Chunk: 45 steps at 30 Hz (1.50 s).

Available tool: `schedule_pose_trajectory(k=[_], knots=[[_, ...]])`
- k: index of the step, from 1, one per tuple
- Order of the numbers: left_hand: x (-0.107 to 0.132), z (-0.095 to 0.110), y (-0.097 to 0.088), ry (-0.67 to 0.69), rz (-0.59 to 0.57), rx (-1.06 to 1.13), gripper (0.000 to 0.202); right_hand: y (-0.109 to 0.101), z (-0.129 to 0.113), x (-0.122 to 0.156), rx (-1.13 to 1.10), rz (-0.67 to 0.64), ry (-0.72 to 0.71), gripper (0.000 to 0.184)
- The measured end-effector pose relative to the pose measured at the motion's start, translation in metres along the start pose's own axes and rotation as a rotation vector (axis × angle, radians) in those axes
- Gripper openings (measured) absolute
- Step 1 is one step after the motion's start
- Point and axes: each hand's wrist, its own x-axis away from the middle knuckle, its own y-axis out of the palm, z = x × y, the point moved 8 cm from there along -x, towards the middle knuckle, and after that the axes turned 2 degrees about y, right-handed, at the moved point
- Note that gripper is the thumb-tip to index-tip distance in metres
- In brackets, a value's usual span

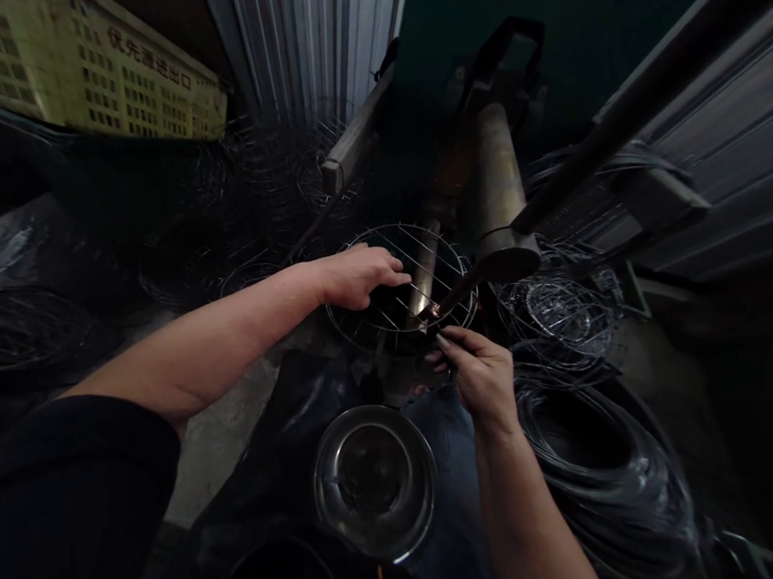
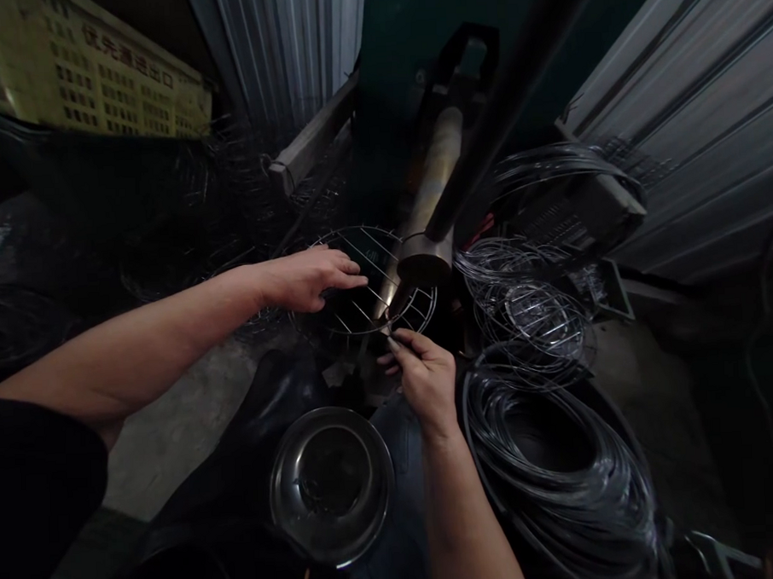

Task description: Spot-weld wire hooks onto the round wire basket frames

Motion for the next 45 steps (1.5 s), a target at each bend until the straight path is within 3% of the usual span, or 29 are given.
schedule_pose_trajectory(k=[15, 27, 32, 35, 36, 37, 39, 41, 43, 45], knots=[[-0.010, -0.005, -0.004, 0.026, 0.020, 0.029, 0.072, -0.002, -0.004, -0.006, -0.019, 0.023, 0.003, 0.026], [-0.009, -0.012, 0.006, -0.012, -0.029, 0.090, 0.075, 0.002, -0.006, -0.012, -0.044, 0.001, 0.002, 0.026], [-0.008, -0.017, 0.010, -0.032, -0.041, 0.114, 0.080, -0.004, -0.014, 0.000, 0.103, 0.077, -0.070, 0.028], [-0.006, -0.021, 0.011, -0.082, -0.053, 0.093, 0.084, -0.004, -0.020, 0.042, 0.433, 0.191, -0.292, 0.026], [-0.006, -0.022, 0.011, -0.099, -0.061, 0.084, 0.085, 0.004, -0.016, 0.061, 0.562, 0.169, -0.369, 0.022], [-0.005, -0.022, 0.012, -0.112, -0.068, 0.077, 0.085, 0.018, -0.002, 0.077, 0.684, 0.042, -0.373, 0.021], [-0.005, -0.022, 0.012, -0.129, -0.068, 0.070, 0.083, 0.057, 0.054, 0.115, 0.949, -0.435, -0.217, 0.020], [-0.005, -0.021, 0.011, -0.148, -0.045, 0.070, 0.079, 0.074, 0.112, 0.154, 1.228, -0.778, -0.001, 0.018], [-0.004, -0.021, 0.010, -0.169, -0.024, 0.072, 0.076, 0.082, 0.139, 0.177, 1.329, -0.929, 0.042, 0.021], [0.000, -0.019, 0.010, -0.192, -0.016, 0.072, 0.075, 0.083, 0.145, 0.183, 1.345, -0.944, 0.042, 0.024]])
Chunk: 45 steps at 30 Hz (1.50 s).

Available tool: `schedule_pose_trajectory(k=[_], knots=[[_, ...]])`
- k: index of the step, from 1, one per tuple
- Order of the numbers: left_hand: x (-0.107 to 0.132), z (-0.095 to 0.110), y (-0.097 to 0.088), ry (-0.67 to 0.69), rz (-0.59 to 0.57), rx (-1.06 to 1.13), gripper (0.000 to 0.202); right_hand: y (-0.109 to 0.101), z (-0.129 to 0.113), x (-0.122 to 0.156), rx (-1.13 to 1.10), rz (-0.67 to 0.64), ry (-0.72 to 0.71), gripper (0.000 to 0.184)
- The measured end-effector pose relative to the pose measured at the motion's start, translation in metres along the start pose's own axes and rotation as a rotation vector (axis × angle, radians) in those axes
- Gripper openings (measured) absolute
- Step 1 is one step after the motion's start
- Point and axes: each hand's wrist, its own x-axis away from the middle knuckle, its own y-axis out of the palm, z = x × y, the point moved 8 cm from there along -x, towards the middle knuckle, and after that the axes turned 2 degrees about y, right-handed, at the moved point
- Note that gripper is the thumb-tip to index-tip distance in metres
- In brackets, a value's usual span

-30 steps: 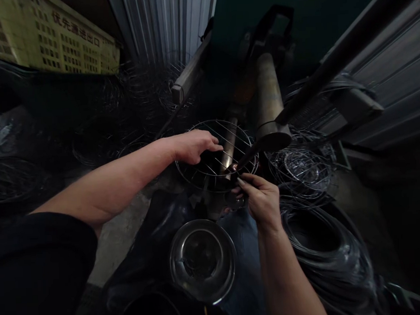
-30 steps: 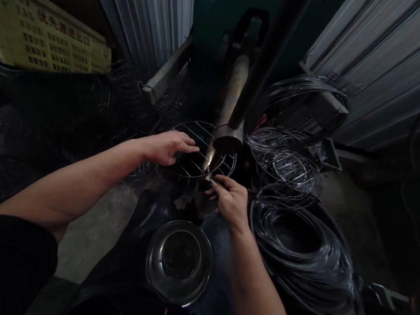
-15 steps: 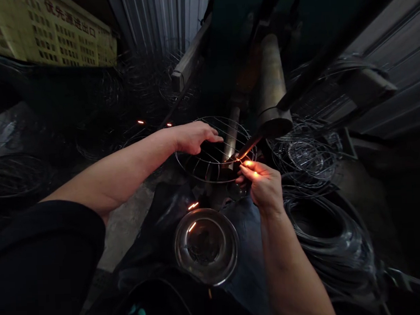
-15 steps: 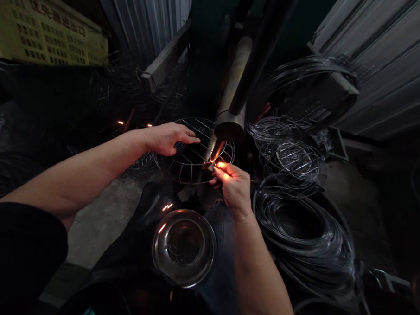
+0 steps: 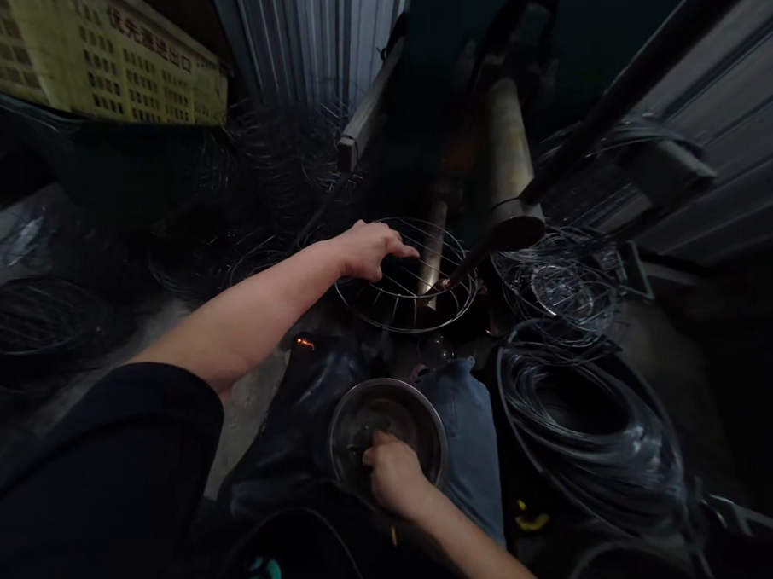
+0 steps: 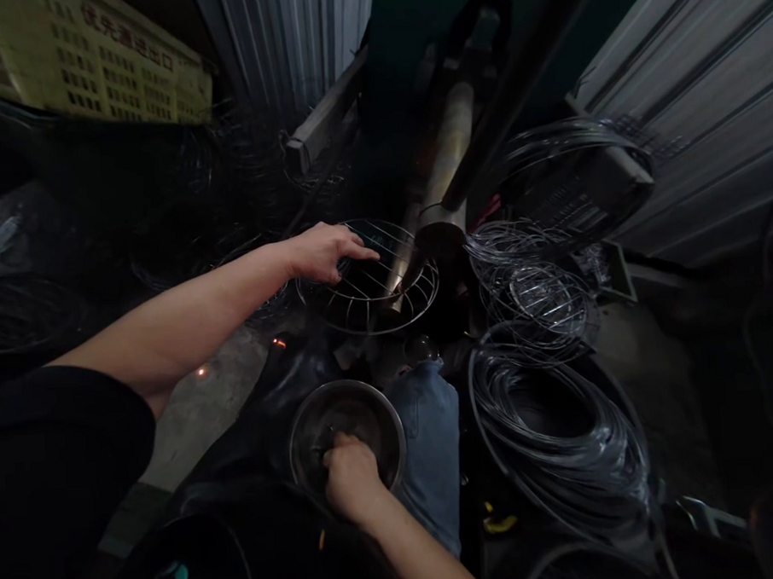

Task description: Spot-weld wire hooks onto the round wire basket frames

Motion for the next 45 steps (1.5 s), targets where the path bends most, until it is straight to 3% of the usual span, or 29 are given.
schedule_pose_trajectory(k=[4, 8, 10, 13, 16, 21, 27, 31, 37, 45], knots=[[0.010, 0.003, -0.003, -0.041, 0.037, 0.000, 0.071, -0.028, 0.018, 0.010, -0.225, 0.088, 0.043, 0.026], [0.016, 0.011, -0.008, -0.047, 0.084, -0.047, 0.067, -0.088, 0.046, 0.023, -0.777, 0.326, -0.024, 0.025], [0.016, 0.016, -0.010, -0.035, 0.100, -0.073, 0.065, -0.123, 0.066, 0.031, -0.927, 0.499, -0.022, 0.026], [0.014, 0.023, -0.011, -0.014, 0.121, -0.088, 0.063, -0.173, 0.087, 0.050, -0.872, 0.758, -0.034, 0.022], [0.013, 0.027, -0.010, -0.004, 0.134, -0.085, 0.062, -0.202, 0.098, 0.066, -0.722, 0.897, -0.003, 0.015], [0.012, 0.029, -0.008, 0.017, 0.153, -0.082, 0.061, -0.217, 0.099, 0.067, -0.753, 0.975, 0.031, 0.023], [0.009, 0.032, -0.011, 0.016, 0.176, -0.088, 0.061, -0.241, 0.078, 0.049, -0.513, 1.117, 0.073, 0.018], [0.007, 0.026, -0.014, 0.008, 0.204, -0.072, 0.062, -0.233, 0.086, 0.031, -0.799, 1.062, 0.059, 0.025], [0.003, 0.020, -0.012, 0.050, 0.199, -0.074, 0.062, -0.218, 0.103, 0.023, -1.245, 1.152, 0.010, 0.029], [-0.002, 0.019, -0.013, 0.084, 0.228, -0.049, 0.062, -0.218, 0.100, 0.016, -1.328, 1.155, -0.018, 0.022]])
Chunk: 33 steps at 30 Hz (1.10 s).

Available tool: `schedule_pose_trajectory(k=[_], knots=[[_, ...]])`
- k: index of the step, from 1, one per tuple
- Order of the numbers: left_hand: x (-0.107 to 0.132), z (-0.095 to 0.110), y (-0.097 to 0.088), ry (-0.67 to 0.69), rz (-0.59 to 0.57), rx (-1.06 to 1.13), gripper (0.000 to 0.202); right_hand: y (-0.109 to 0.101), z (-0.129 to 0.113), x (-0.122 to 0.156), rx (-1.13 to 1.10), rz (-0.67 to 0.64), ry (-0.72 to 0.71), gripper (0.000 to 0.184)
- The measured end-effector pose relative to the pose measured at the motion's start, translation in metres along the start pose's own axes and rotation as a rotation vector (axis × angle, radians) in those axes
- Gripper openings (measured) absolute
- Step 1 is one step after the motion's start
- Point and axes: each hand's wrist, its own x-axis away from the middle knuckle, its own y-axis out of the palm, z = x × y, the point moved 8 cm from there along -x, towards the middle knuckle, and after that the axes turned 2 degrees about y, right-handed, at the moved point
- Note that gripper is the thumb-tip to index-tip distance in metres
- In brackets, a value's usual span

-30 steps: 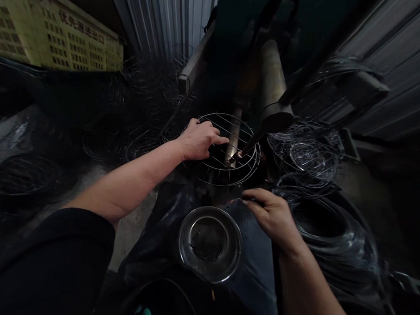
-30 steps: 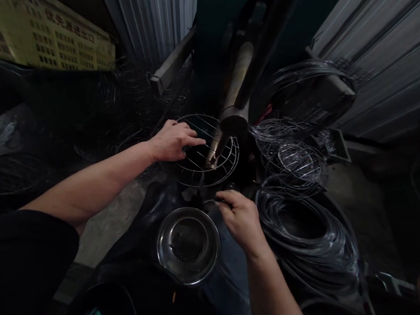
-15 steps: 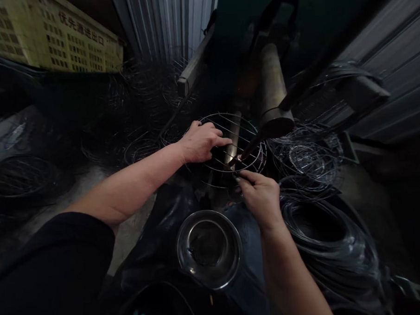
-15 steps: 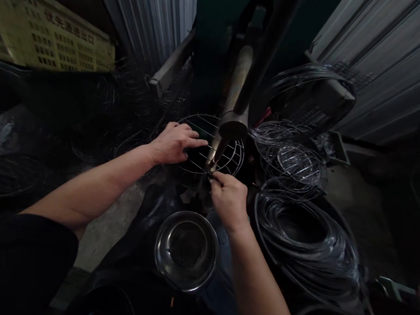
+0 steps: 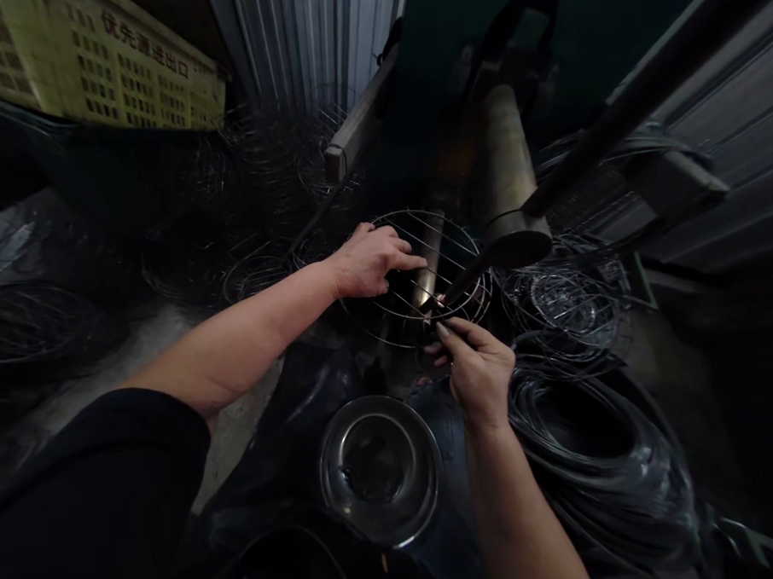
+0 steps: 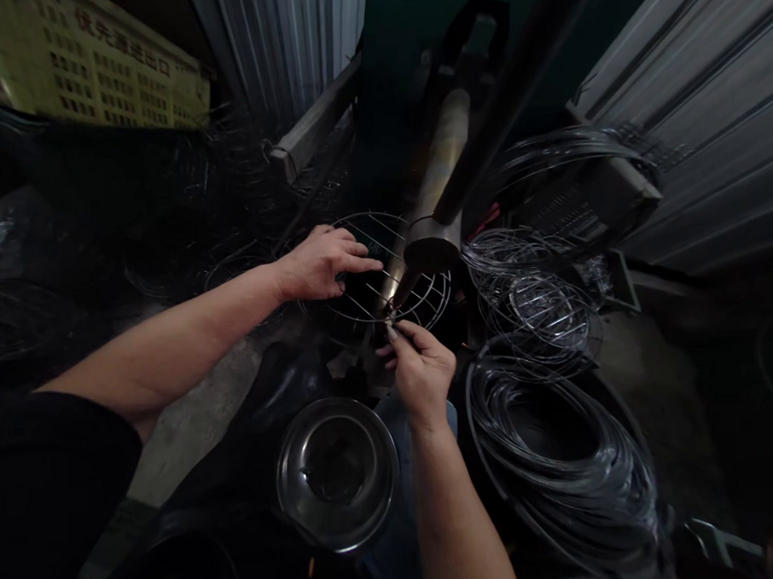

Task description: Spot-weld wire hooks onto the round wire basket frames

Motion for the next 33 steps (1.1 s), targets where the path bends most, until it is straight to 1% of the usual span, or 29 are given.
schedule_pose_trajectory(k=[4, 8, 13, 21, 26, 33], knots=[[-0.002, -0.001, 0.003, 0.039, 0.020, 0.021, 0.062, -0.004, -0.003, 0.005, 0.023, 0.058, -0.043, 0.021], [-0.004, -0.004, 0.004, 0.054, 0.059, 0.031, 0.060, -0.004, -0.002, 0.005, 0.013, 0.051, -0.047, 0.021], [-0.007, -0.008, 0.005, 0.050, 0.069, 0.038, 0.060, -0.004, 0.003, -0.001, -0.009, 0.054, -0.046, 0.021], [-0.014, -0.021, 0.012, 0.051, 0.060, 0.085, 0.062, 0.000, 0.004, -0.010, -0.054, 0.044, -0.026, 0.020], [-0.018, -0.023, 0.014, 0.038, 0.048, 0.094, 0.062, -0.001, 0.005, -0.014, -0.061, 0.057, -0.011, 0.020], [-0.019, -0.024, 0.017, 0.007, 0.017, 0.115, 0.062, -0.002, 0.003, -0.015, -0.076, 0.061, -0.051, 0.017]])
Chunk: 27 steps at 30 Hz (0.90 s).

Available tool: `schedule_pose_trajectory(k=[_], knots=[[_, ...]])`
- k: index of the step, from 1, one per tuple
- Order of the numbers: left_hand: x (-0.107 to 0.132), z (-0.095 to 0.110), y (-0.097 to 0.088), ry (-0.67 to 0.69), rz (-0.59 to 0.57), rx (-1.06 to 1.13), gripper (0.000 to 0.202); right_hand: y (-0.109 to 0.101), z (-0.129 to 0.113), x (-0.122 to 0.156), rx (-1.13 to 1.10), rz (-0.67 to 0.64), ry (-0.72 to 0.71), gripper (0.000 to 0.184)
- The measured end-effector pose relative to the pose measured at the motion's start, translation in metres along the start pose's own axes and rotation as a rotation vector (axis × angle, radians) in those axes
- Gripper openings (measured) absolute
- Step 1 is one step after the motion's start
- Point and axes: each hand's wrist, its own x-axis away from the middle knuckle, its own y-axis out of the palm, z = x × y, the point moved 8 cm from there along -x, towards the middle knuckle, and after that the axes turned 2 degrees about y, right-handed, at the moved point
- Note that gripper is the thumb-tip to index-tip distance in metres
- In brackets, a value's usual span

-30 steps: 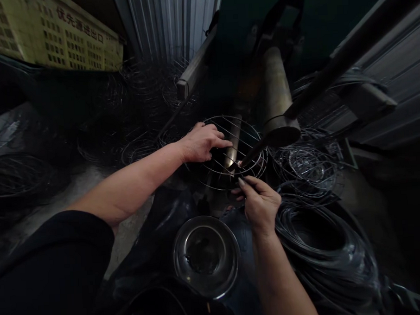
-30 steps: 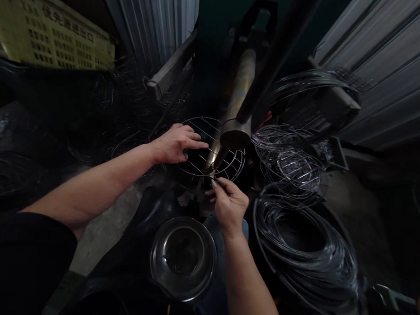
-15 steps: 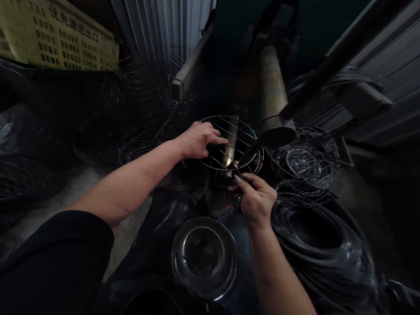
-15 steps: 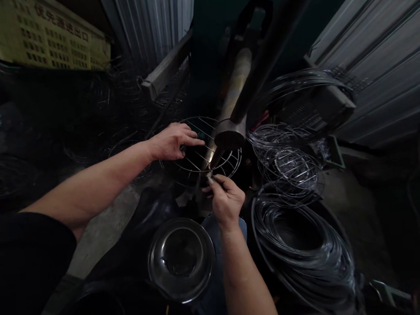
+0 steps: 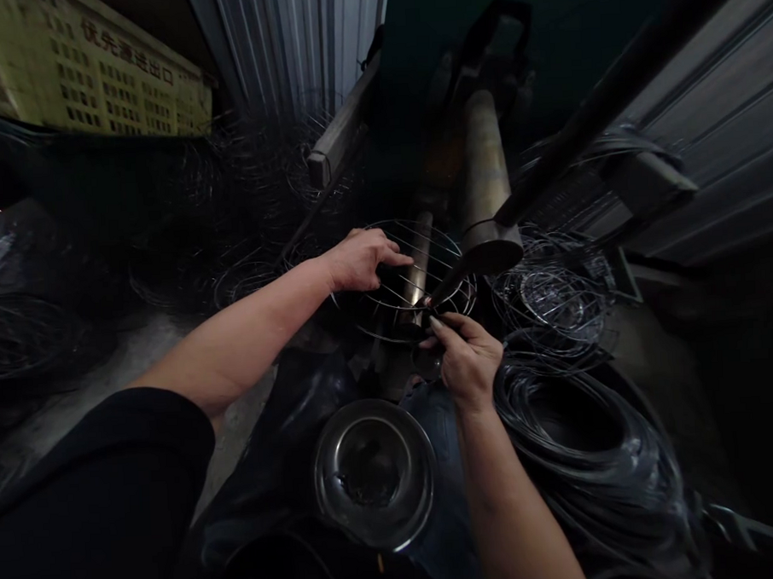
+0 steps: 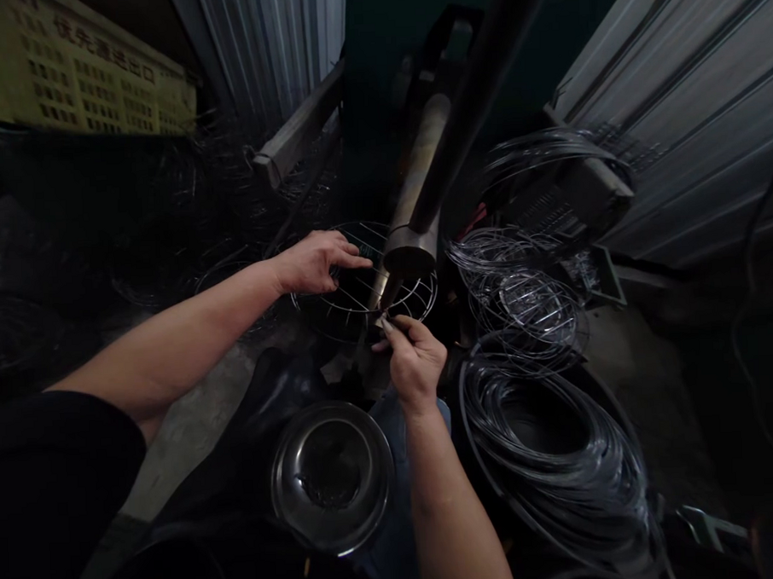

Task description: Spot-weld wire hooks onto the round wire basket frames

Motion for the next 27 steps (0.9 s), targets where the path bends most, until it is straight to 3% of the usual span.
schedule_pose_trajectory(k=[7, 11, 15, 18, 27], knots=[[0.005, 0.002, -0.003, -0.043, 0.003, 0.003, 0.064, -0.001, 0.006, 0.006, -0.033, 0.015, 0.046, 0.023], [0.016, 0.002, 0.002, -0.054, 0.083, 0.042, 0.068, -0.028, 0.008, 0.021, -0.094, 0.148, -0.032, 0.036], [0.036, 0.005, 0.019, -0.056, 0.233, 0.202, 0.076, -0.059, 0.027, 0.031, -0.123, 0.243, 0.029, 0.037], [0.055, 0.009, 0.037, -0.115, 0.363, 0.298, 0.079, -0.070, 0.035, 0.028, -0.128, 0.245, 0.062, 0.037], [0.074, 0.022, 0.092, -0.316, 0.444, 0.523, 0.067, -0.078, 0.041, 0.027, -0.161, 0.187, 0.100, 0.038]])
